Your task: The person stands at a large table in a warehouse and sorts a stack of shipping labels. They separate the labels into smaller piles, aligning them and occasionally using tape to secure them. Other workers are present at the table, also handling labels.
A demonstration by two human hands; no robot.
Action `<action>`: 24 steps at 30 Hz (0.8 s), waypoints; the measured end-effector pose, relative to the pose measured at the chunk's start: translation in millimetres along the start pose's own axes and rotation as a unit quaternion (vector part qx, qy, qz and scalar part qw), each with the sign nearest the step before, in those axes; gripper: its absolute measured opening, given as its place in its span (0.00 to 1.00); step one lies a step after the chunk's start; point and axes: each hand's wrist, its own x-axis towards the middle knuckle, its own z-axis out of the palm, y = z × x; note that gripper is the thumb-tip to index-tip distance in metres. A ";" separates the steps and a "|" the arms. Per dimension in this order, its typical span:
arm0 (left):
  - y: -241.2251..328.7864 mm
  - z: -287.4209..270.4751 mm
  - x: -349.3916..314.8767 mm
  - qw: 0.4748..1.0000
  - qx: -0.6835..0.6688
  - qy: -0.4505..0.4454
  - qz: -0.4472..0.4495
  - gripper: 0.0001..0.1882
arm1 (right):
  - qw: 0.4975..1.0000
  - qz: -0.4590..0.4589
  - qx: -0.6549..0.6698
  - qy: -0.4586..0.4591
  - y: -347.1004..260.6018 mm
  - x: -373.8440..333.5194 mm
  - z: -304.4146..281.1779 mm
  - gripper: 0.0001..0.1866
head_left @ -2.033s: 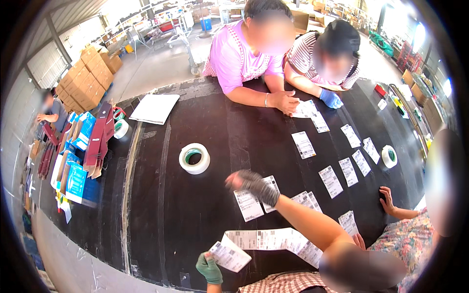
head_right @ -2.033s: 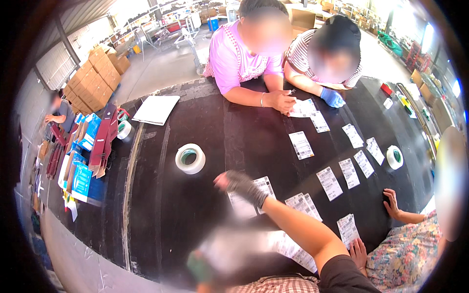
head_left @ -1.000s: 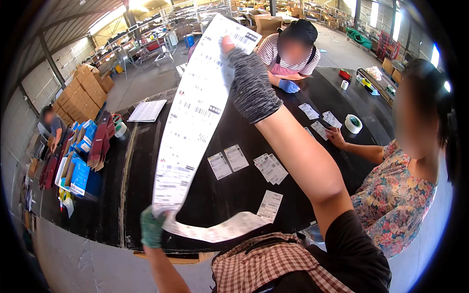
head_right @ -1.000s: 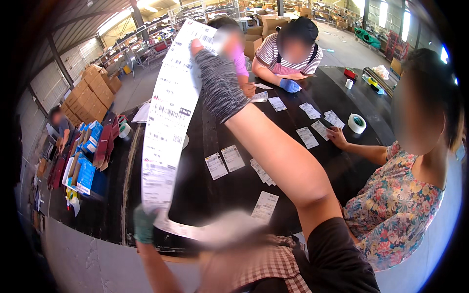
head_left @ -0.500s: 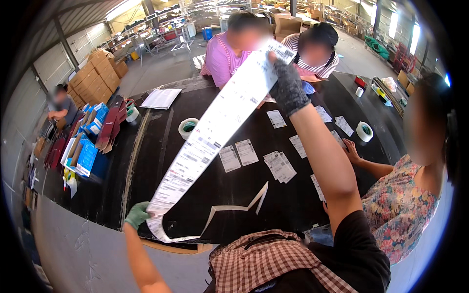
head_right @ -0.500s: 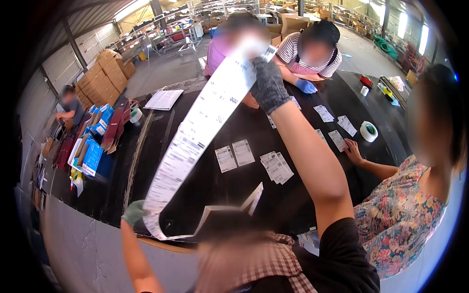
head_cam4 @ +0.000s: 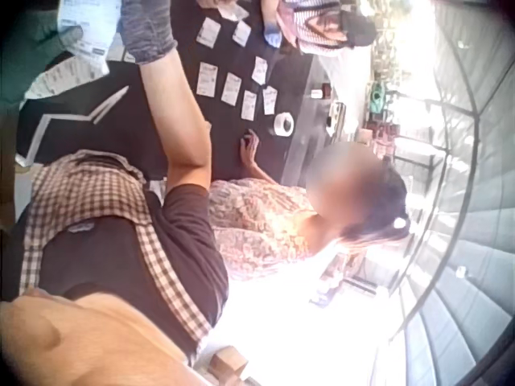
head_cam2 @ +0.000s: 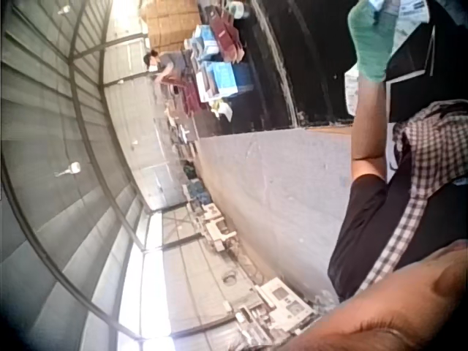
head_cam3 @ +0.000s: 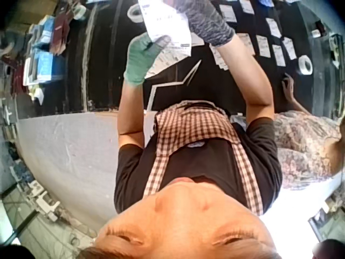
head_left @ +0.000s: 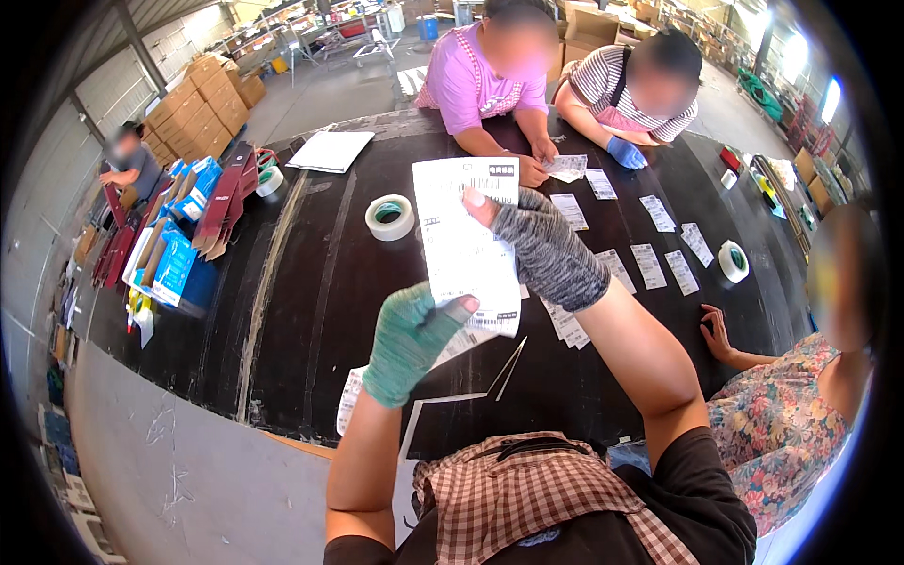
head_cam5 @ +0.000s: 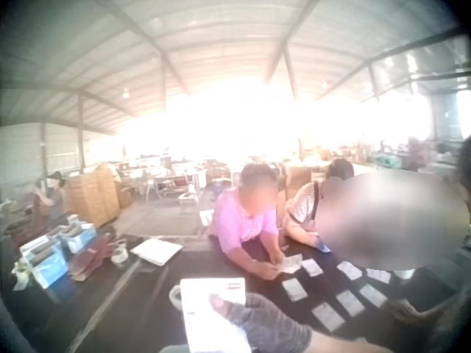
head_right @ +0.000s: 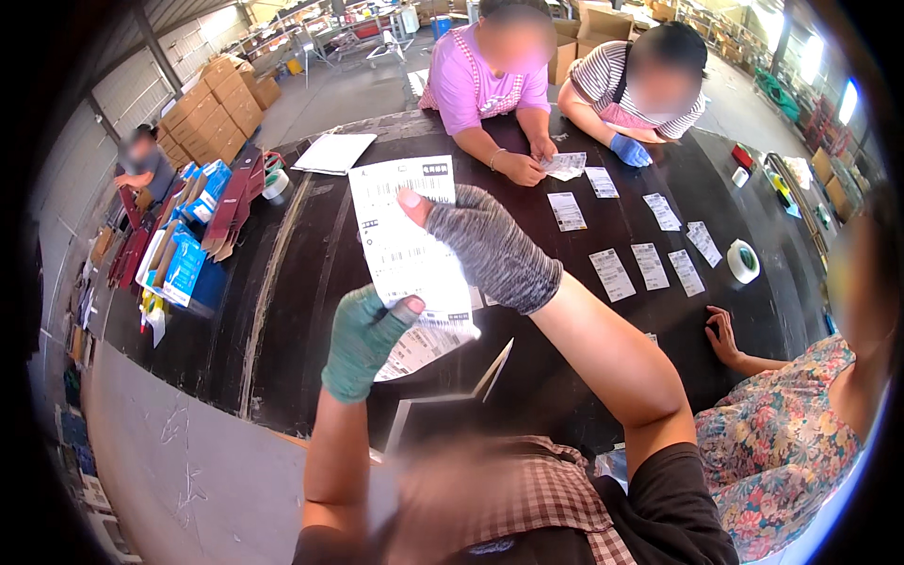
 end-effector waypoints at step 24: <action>-117.9 -10.7 -29.3 0.969 0.153 0.137 -0.137 0.18 | 0.907 -0.035 0.146 0.394 179.2 29.0 -125.6 0.17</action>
